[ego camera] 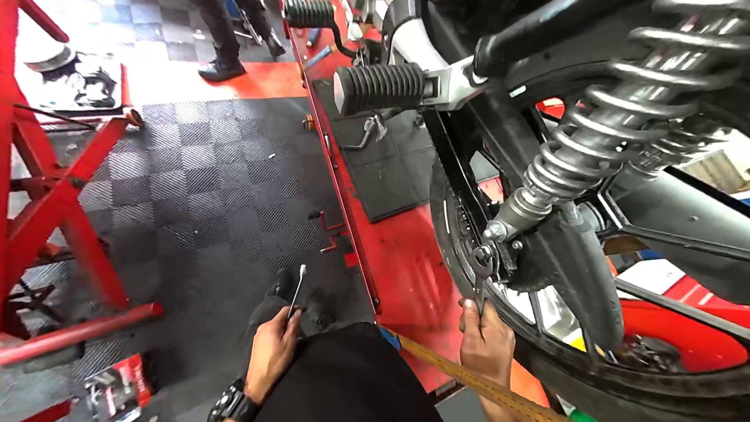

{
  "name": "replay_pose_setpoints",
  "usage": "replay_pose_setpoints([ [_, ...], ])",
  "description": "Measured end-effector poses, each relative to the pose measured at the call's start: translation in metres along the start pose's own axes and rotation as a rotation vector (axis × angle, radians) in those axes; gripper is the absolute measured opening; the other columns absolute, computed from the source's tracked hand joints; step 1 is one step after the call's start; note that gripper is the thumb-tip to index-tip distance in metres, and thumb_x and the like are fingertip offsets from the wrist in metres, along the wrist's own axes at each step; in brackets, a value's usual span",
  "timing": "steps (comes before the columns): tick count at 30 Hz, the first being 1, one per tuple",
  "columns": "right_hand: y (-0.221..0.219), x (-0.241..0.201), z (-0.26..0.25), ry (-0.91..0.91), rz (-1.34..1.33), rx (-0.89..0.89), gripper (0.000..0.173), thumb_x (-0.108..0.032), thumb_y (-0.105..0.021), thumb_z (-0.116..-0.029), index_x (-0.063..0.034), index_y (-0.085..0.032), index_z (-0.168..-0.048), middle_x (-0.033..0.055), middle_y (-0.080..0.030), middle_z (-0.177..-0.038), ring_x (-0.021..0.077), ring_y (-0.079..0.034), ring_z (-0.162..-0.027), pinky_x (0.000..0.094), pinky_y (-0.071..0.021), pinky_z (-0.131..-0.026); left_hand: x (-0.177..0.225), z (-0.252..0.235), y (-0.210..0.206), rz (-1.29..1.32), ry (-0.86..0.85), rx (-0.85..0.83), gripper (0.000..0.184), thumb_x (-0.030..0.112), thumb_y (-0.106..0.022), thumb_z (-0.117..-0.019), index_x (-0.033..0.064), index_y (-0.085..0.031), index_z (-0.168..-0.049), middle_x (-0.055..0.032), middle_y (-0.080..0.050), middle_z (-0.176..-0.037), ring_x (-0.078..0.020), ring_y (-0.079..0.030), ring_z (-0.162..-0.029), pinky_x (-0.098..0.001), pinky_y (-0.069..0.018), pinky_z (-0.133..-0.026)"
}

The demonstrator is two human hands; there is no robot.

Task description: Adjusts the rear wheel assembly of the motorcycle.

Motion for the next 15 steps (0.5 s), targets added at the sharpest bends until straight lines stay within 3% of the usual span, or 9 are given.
replay_pose_setpoints([
  [3, -0.027, -0.006, -0.024, -0.022, -0.158, -0.058, 0.040, -0.031, -0.042, -0.1066, -0.0050, -0.071, -0.104, 0.0031, -0.069, -0.074, 0.0194, -0.068, -0.066, 0.0471, -0.0572, -0.065, 0.002, -0.005, -0.004, -0.012, -0.013, -0.026, 0.042, 0.040, -0.042, -0.1048, 0.0109, -0.073, -0.106, -0.0028, -0.061, -0.065, -0.0174, -0.059, -0.058, -0.0462, -0.0507, -0.058],
  [6, -0.067, -0.020, -0.064, -0.052, -0.474, -0.090, 0.034, -0.027, -0.041, -0.1103, -0.0080, -0.067, -0.121, 0.0045, -0.076, -0.103, 0.0179, -0.074, -0.085, 0.0448, -0.0622, -0.079, 0.013, -0.013, -0.005, -0.015, -0.036, -0.050, 0.042, 0.040, -0.042, -0.1053, 0.0122, -0.073, -0.108, -0.0022, -0.060, -0.065, -0.0178, -0.059, -0.058, -0.0461, -0.0510, -0.057],
  [10, -0.087, -0.050, -0.102, -0.020, -0.819, -0.028, 0.041, -0.034, -0.037, -0.1125, -0.0130, -0.064, -0.137, 0.0018, -0.065, -0.139, 0.0164, -0.068, -0.118, 0.0421, -0.0602, -0.097, 0.025, -0.017, -0.002, -0.012, -0.060, -0.062, 0.042, 0.041, -0.041, -0.1058, 0.0139, -0.073, -0.109, -0.0012, -0.060, -0.065, -0.0172, -0.058, -0.057, -0.0453, -0.0506, -0.057],
  [12, -0.094, -0.049, -0.105, 0.034, -0.829, 0.000, 0.039, -0.030, -0.038, -0.1124, -0.0116, -0.063, -0.136, 0.0028, -0.065, -0.139, 0.0164, -0.067, -0.119, 0.0411, -0.0595, -0.099, 0.029, -0.020, 0.000, -0.028, -0.069, -0.061, 0.042, 0.040, -0.041, -0.1053, 0.0131, -0.073, -0.108, -0.0021, -0.061, -0.065, -0.0182, -0.059, -0.057, -0.0463, -0.0511, -0.057],
  [15, -0.098, -0.029, -0.085, 0.039, -0.611, -0.033, 0.034, -0.027, -0.040, -0.1111, -0.0118, -0.067, -0.126, 0.0020, -0.074, -0.117, 0.0150, -0.072, -0.102, 0.0421, -0.0616, -0.091, 0.041, -0.025, -0.006, -0.100, -0.020, -0.094, 0.043, 0.041, -0.043, -0.1048, 0.0104, -0.068, -0.121, -0.0096, -0.067, -0.074, -0.0279, -0.067, -0.067, -0.0540, -0.0551, -0.064],
])
Point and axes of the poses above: each hand's wrist, its own z-axis away from the middle knuckle, its own y-axis out of the back of the hand, x = y × z, the point moved 1 cm from there along -z, towards the middle knuckle
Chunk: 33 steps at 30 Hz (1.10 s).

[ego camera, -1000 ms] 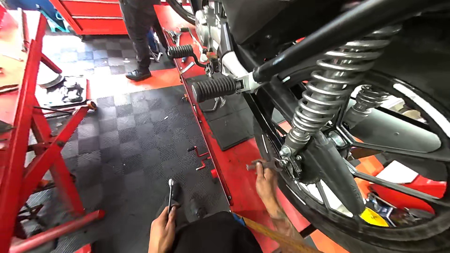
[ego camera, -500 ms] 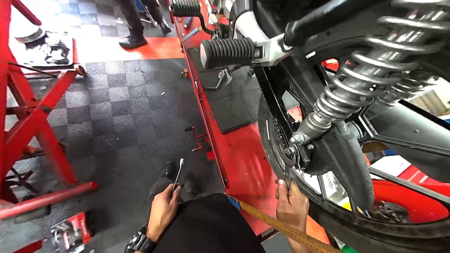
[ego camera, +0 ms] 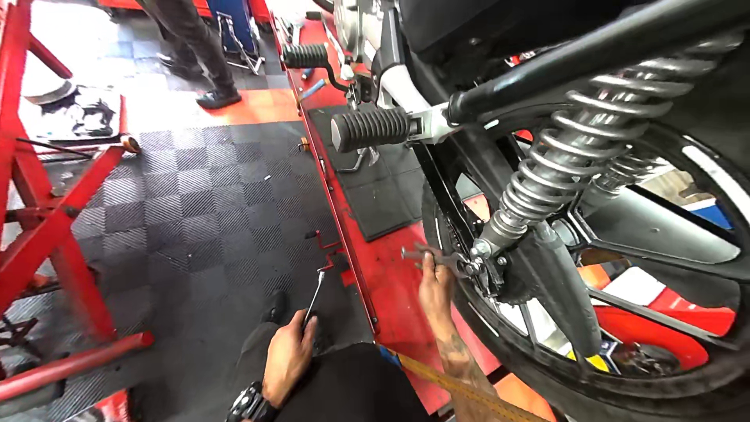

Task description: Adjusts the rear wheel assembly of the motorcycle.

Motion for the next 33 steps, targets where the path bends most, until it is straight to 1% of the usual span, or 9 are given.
replay_pose_setpoints([
  [4, 0.039, -0.008, 0.044, -0.108, 0.307, -0.063, 0.035, -0.029, -0.042, -0.1086, -0.0093, -0.071, -0.108, 0.0013, -0.074, -0.088, 0.0152, -0.071, -0.077, 0.0427, -0.0611, -0.076, 0.051, -0.030, -0.013, -0.094, 0.155, -0.214, 0.051, 0.033, -0.049, -0.1062, 0.0097, -0.045, -0.152, -0.0224, -0.072, -0.108, -0.0416, -0.071, -0.102, -0.0619, -0.0546, -0.091],
  [9, 0.082, -0.027, 0.072, -0.188, 0.538, -0.067, 0.046, -0.042, -0.037, -0.1068, -0.0130, -0.072, -0.102, -0.0024, -0.068, -0.072, 0.0163, -0.067, -0.068, 0.0445, -0.0569, -0.068, 0.096, -0.073, -0.052, -0.169, 0.021, -0.280, 0.053, 0.026, -0.050, -0.1050, 0.0100, -0.040, -0.154, -0.0193, -0.069, -0.124, -0.0381, -0.071, -0.105, -0.0593, -0.0560, -0.091],
  [13, 0.082, -0.033, 0.070, -0.232, 0.556, -0.057, 0.045, -0.040, -0.038, -0.1077, -0.0129, -0.073, -0.104, -0.0026, -0.069, -0.074, 0.0158, -0.068, -0.069, 0.0445, -0.0570, -0.069, 0.103, -0.101, -0.075, -0.194, -0.038, -0.290, 0.056, 0.018, -0.057, -0.1006, 0.0078, -0.041, -0.153, -0.0180, -0.053, -0.146, -0.0357, -0.069, -0.110, -0.0541, -0.0577, -0.093],
  [16, 0.064, -0.025, 0.048, -0.160, 0.446, -0.036, 0.039, -0.032, -0.042, -0.1084, -0.0099, -0.073, -0.104, 0.0008, -0.074, -0.085, 0.0167, -0.071, -0.079, 0.0454, -0.0589, -0.077, 0.103, -0.109, -0.072, -0.232, -0.084, -0.276, 0.054, 0.023, -0.061, -0.0990, 0.0063, -0.048, -0.149, -0.0187, -0.052, -0.146, -0.0354, -0.065, -0.118, -0.0523, -0.0560, -0.098],
  [19, 0.034, -0.020, 0.015, -0.140, 0.177, -0.041, 0.033, -0.026, -0.043, -0.1093, -0.0096, -0.070, -0.119, 0.0049, -0.075, -0.107, 0.0184, -0.072, -0.097, 0.0455, -0.0594, -0.088, 0.116, -0.117, -0.055, -0.142, -0.231, -0.080, 0.051, 0.032, -0.068, -0.0951, 0.0029, -0.061, -0.136, -0.0233, -0.055, -0.142, -0.0423, -0.054, -0.129, -0.0592, -0.0473, -0.105],
  [23, 0.010, -0.028, -0.022, -0.128, -0.170, -0.085, 0.041, -0.035, -0.037, -0.1122, -0.0159, -0.063, -0.138, 0.0011, -0.065, -0.138, 0.0171, -0.067, -0.118, 0.0450, -0.0625, -0.092, 0.205, -0.133, -0.006, 0.352, -0.295, 0.021, 0.063, 0.044, -0.065, -0.0982, 0.0010, -0.053, -0.143, -0.0220, -0.055, -0.145, -0.0367, -0.055, -0.132, -0.0568, -0.0469, -0.109],
  [28, 0.002, -0.010, -0.012, -0.172, 0.012, -0.156, 0.038, -0.033, -0.042, -0.1110, -0.0117, -0.062, -0.136, 0.0072, -0.070, -0.127, 0.0212, -0.069, -0.112, 0.0489, -0.0604, -0.092, 0.302, -0.164, 0.023, 1.018, 0.025, -0.214, 0.089, 0.054, -0.070, -0.0927, 0.0013, -0.035, -0.155, -0.0246, -0.055, -0.142, -0.0355, -0.055, -0.131, -0.0559, -0.0465, -0.109],
  [31, 0.020, 0.004, 0.010, -0.090, 0.259, -0.188, 0.032, -0.026, -0.044, -0.1096, -0.0099, -0.070, -0.120, 0.0037, -0.076, -0.102, 0.0180, -0.074, -0.092, 0.0452, -0.0627, -0.083, 0.315, -0.175, 0.018, 1.048, 0.063, -0.234, 0.074, 0.053, -0.073, -0.0903, -0.0044, -0.056, -0.134, -0.0227, -0.066, -0.125, -0.0324, -0.063, -0.119, -0.0534, -0.0514, -0.102],
  [33, 0.038, 0.007, 0.028, -0.085, 0.307, -0.187, 0.031, -0.026, -0.045, -0.1087, -0.0128, -0.072, -0.114, -0.0016, -0.077, -0.093, 0.0131, -0.073, -0.085, 0.0414, -0.0622, -0.079, 0.313, -0.178, 0.015, 1.046, 0.046, -0.227, 0.070, 0.052, -0.075, -0.0897, -0.0035, -0.060, -0.130, -0.0213, -0.067, -0.121, -0.0311, -0.065, -0.116, -0.0520, -0.0531, -0.100],
])
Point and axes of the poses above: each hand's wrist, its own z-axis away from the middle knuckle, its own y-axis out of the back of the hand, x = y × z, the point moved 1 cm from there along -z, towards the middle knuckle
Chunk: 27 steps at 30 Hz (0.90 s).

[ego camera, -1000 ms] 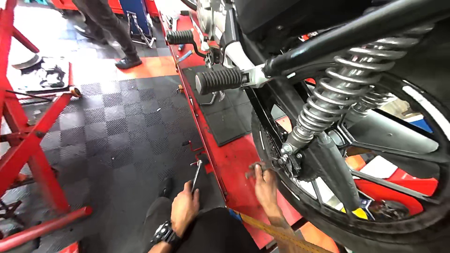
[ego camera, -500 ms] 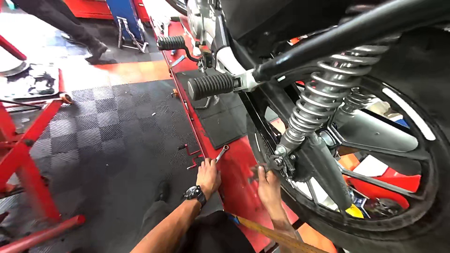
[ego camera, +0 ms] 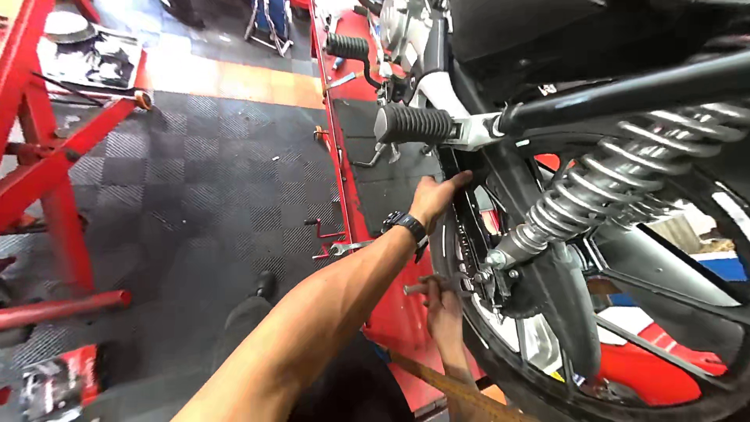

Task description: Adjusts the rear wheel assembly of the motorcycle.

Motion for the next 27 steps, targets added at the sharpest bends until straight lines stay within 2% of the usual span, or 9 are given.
replay_pose_setpoints([
  [3, 0.021, 0.002, 0.025, -0.075, 0.041, 0.028, 0.031, -0.030, -0.046, -0.1086, -0.0158, -0.074, -0.107, -0.0057, -0.077, -0.088, 0.0099, -0.073, -0.082, 0.0395, -0.0614, -0.077, -0.005, -0.007, 0.001, 0.037, -0.057, -0.005, 0.071, 0.046, -0.078, -0.0888, -0.0043, -0.057, -0.135, -0.0217, -0.068, -0.120, -0.0308, -0.067, -0.112, -0.0499, -0.0552, -0.099],
  [6, 0.035, -0.002, 0.039, -0.102, 0.113, 0.036, 0.035, -0.034, -0.043, -0.1092, -0.0181, -0.074, -0.103, -0.0079, -0.077, -0.084, 0.0080, -0.073, -0.077, 0.0379, -0.0613, -0.072, -0.006, -0.009, -0.001, 0.060, -0.069, 0.000, 0.064, 0.045, -0.077, -0.0898, -0.0036, -0.060, -0.128, -0.0185, -0.070, -0.110, -0.0270, -0.069, -0.100, -0.0468, -0.0581, -0.090],
  [9, 0.044, -0.011, 0.043, -0.134, 0.136, 0.015, 0.034, -0.032, -0.043, -0.1093, -0.0188, -0.073, -0.102, -0.0087, -0.076, -0.081, 0.0071, -0.072, -0.074, 0.0353, -0.0604, -0.069, 0.005, -0.001, -0.005, 0.010, 0.037, -0.008, 0.061, 0.050, -0.070, -0.0930, -0.0011, -0.062, -0.125, -0.0186, -0.068, -0.120, -0.0297, -0.065, -0.114, -0.0530, -0.0545, -0.097],
  [11, 0.045, -0.013, 0.043, -0.154, 0.155, 0.003, 0.034, -0.032, -0.043, -0.1094, -0.0187, -0.073, -0.101, -0.0084, -0.076, -0.080, 0.0073, -0.071, -0.072, 0.0354, -0.0597, -0.068, 0.007, -0.001, -0.006, -0.007, 0.061, -0.031, 0.061, 0.053, -0.069, -0.0929, -0.0005, -0.065, -0.122, -0.0181, -0.068, -0.121, -0.0293, -0.064, -0.116, -0.0528, -0.0528, -0.098],
  [16, 0.044, -0.014, 0.040, -0.168, 0.211, -0.003, 0.036, -0.034, -0.043, -0.1091, -0.0200, -0.074, -0.098, -0.0086, -0.076, -0.081, 0.0080, -0.071, -0.073, 0.0374, -0.0593, -0.069, -0.002, -0.017, -0.008, 0.058, -0.090, 0.035, 0.054, 0.043, -0.080, -0.0877, -0.0018, -0.067, -0.115, -0.0169, -0.074, -0.104, -0.0270, -0.073, -0.098, -0.0485, -0.0601, -0.090],
  [18, 0.045, -0.015, 0.041, -0.168, 0.220, -0.012, 0.037, -0.035, -0.043, -0.1087, -0.0211, -0.075, -0.096, -0.0094, -0.075, -0.078, 0.0076, -0.070, -0.071, 0.0380, -0.0581, -0.068, -0.006, -0.019, -0.011, 0.117, -0.132, 0.058, 0.054, 0.037, -0.082, -0.0865, -0.0015, -0.064, -0.120, -0.0167, -0.074, -0.101, -0.0262, -0.074, -0.095, -0.0480, -0.0616, -0.086],
  [21, 0.051, -0.020, 0.045, -0.187, 0.246, -0.054, 0.036, -0.036, -0.044, -0.1084, -0.0210, -0.075, -0.097, -0.0096, -0.074, -0.076, 0.0074, -0.070, -0.070, 0.0382, -0.0579, -0.070, -0.008, -0.020, -0.013, 0.155, -0.148, 0.081, 0.067, 0.033, -0.084, -0.0844, -0.0016, -0.051, -0.132, -0.0179, -0.072, -0.103, -0.0270, -0.073, -0.094, -0.0476, -0.0621, -0.084],
  [24, 0.052, -0.021, 0.047, -0.193, 0.318, -0.085, 0.039, -0.040, -0.042, -0.1074, -0.0216, -0.075, -0.099, -0.0078, -0.076, -0.082, 0.0106, -0.072, -0.077, 0.0445, -0.0579, -0.075, -0.010, -0.020, -0.012, 0.151, -0.158, 0.094, 0.072, 0.036, -0.084, -0.0840, -0.0009, -0.050, -0.135, -0.0181, -0.072, -0.105, -0.0268, -0.073, -0.094, -0.0473, -0.0622, -0.086],
  [27, 0.050, -0.023, 0.046, -0.176, 0.345, -0.054, 0.042, -0.043, -0.041, -0.1076, -0.0212, -0.074, -0.095, -0.0066, -0.076, -0.082, 0.0123, -0.072, -0.077, 0.0464, -0.0573, -0.074, -0.011, -0.020, -0.011, 0.151, -0.176, 0.080, 0.073, 0.036, -0.083, -0.0856, -0.0015, -0.047, -0.137, -0.0187, -0.071, -0.106, -0.0263, -0.073, -0.094, -0.0461, -0.0624, -0.085],
])
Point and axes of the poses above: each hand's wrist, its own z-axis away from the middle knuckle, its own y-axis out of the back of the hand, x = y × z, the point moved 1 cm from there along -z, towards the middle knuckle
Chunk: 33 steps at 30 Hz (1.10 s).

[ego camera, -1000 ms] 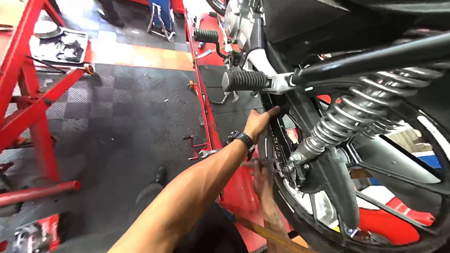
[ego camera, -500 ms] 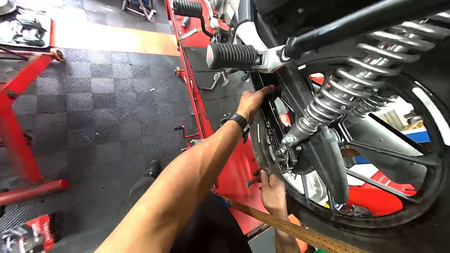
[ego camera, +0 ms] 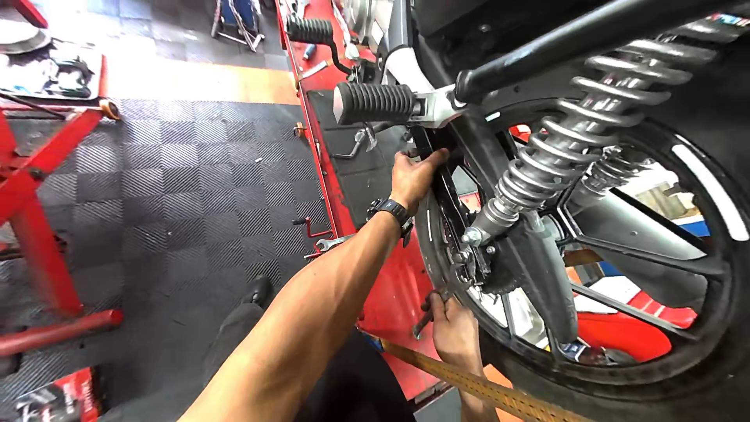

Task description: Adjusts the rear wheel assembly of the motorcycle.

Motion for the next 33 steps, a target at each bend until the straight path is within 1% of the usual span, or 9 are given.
replay_pose_setpoints([
  [10, -0.014, 0.000, -0.012, -0.010, -0.061, 0.036, 0.042, -0.043, -0.043, -0.1063, -0.0205, -0.075, -0.091, -0.0057, -0.074, -0.079, 0.0144, -0.071, -0.076, 0.0483, -0.0564, -0.071, 0.001, 0.001, 0.003, 0.003, -0.065, -0.039, 0.061, 0.034, -0.081, -0.0887, -0.0037, -0.055, -0.129, -0.0177, -0.073, -0.099, -0.0251, -0.074, -0.088, -0.0444, -0.0632, -0.082],
  [15, -0.017, -0.004, -0.015, 0.015, -0.081, 0.112, 0.042, -0.043, -0.042, -0.1069, -0.0197, -0.074, -0.092, -0.0055, -0.074, -0.079, 0.0135, -0.071, -0.074, 0.0466, -0.0572, -0.070, -0.002, 0.002, 0.004, 0.009, -0.045, -0.037, 0.074, 0.035, -0.083, -0.0864, -0.0028, -0.045, -0.138, -0.0184, -0.071, -0.105, -0.0245, -0.074, -0.091, -0.0428, -0.0632, -0.084],
  [19, -0.017, -0.013, -0.024, 0.101, -0.035, 0.247, 0.045, -0.039, -0.042, -0.1074, -0.0125, -0.073, -0.091, 0.0020, -0.073, -0.076, 0.0210, -0.072, -0.076, 0.0514, -0.0566, -0.073, -0.003, 0.001, 0.005, 0.012, -0.034, -0.044, 0.078, 0.035, -0.083, -0.0858, -0.0027, -0.042, -0.140, -0.0182, -0.071, -0.103, -0.0247, -0.074, -0.090, -0.0426, -0.0632, -0.084],
  [23, -0.023, -0.019, -0.041, 0.124, -0.057, 0.274, 0.041, -0.036, -0.041, -0.1073, -0.0115, -0.073, -0.099, 0.0046, -0.075, -0.080, 0.0260, -0.073, -0.080, 0.0560, -0.0549, -0.075, -0.001, 0.001, 0.005, -0.004, -0.044, -0.055, 0.076, 0.035, -0.082, -0.0872, -0.0030, -0.042, -0.140, -0.0187, -0.072, -0.102, -0.0247, -0.074, -0.090, -0.0428, -0.0628, -0.084],
  [26, -0.031, -0.039, -0.063, 0.166, -0.372, 0.225, 0.033, -0.030, -0.044, -0.1095, -0.0106, -0.069, -0.120, 0.0074, -0.074, -0.099, 0.0256, -0.071, -0.087, 0.0551, -0.0576, -0.077, 0.000, 0.001, 0.007, -0.012, -0.035, -0.062, 0.079, 0.035, -0.083, -0.0865, -0.0029, -0.041, -0.142, -0.0187, -0.072, -0.104, -0.0251, -0.074, -0.092, -0.0432, -0.0628, -0.086],
  [28, -0.036, -0.056, -0.076, 0.233, -0.663, 0.209, 0.035, -0.028, -0.042, -0.1115, -0.0135, -0.062, -0.136, 0.0054, -0.069, -0.127, 0.0200, -0.070, -0.106, 0.0455, -0.0602, -0.087, -0.001, 0.001, 0.006, -0.012, -0.033, -0.067, 0.078, 0.035, -0.083, -0.0868, -0.0030, -0.041, -0.141, -0.0187, -0.071, -0.104, -0.0250, -0.074, -0.091, -0.0428, -0.0628, -0.085],
  [29, -0.042, -0.062, -0.087, 0.284, -0.791, 0.238, 0.036, -0.028, -0.042, -0.1114, -0.0140, -0.062, -0.137, 0.0032, -0.067, -0.134, 0.0173, -0.069, -0.111, 0.0422, -0.0610, -0.090, 0.000, 0.001, 0.006, -0.019, -0.036, -0.066, 0.078, 0.035, -0.083, -0.0869, -0.0031, -0.041, -0.141, -0.0184, -0.072, -0.104, -0.0244, -0.074, -0.090, -0.0420, -0.0628, -0.085],
  [31, -0.054, -0.064, -0.098, 0.360, -0.898, 0.267, 0.037, -0.027, -0.041, -0.1112, -0.0119, -0.062, -0.137, 0.0032, -0.065, -0.137, 0.0167, -0.068, -0.115, 0.0410, -0.0608, -0.092, 0.000, 0.003, 0.007, -0.014, -0.039, -0.066, 0.077, 0.034, -0.082, -0.0879, -0.0031, -0.040, -0.141, -0.0188, -0.072, -0.104, -0.0244, -0.074, -0.090, -0.0416, -0.0630, -0.084],
  [33, -0.064, -0.054, -0.097, 0.348, -0.789, 0.260, 0.036, -0.028, -0.043, -0.1102, -0.0114, -0.064, -0.133, 0.0040, -0.068, -0.128, 0.0161, -0.069, -0.110, 0.0426, -0.0607, -0.091, 0.001, 0.003, 0.007, 0.004, -0.034, -0.073, 0.078, 0.033, -0.082, -0.0881, -0.0022, -0.039, -0.142, -0.0193, -0.071, -0.103, -0.0251, -0.074, -0.089, -0.0421, -0.0629, -0.084],
])
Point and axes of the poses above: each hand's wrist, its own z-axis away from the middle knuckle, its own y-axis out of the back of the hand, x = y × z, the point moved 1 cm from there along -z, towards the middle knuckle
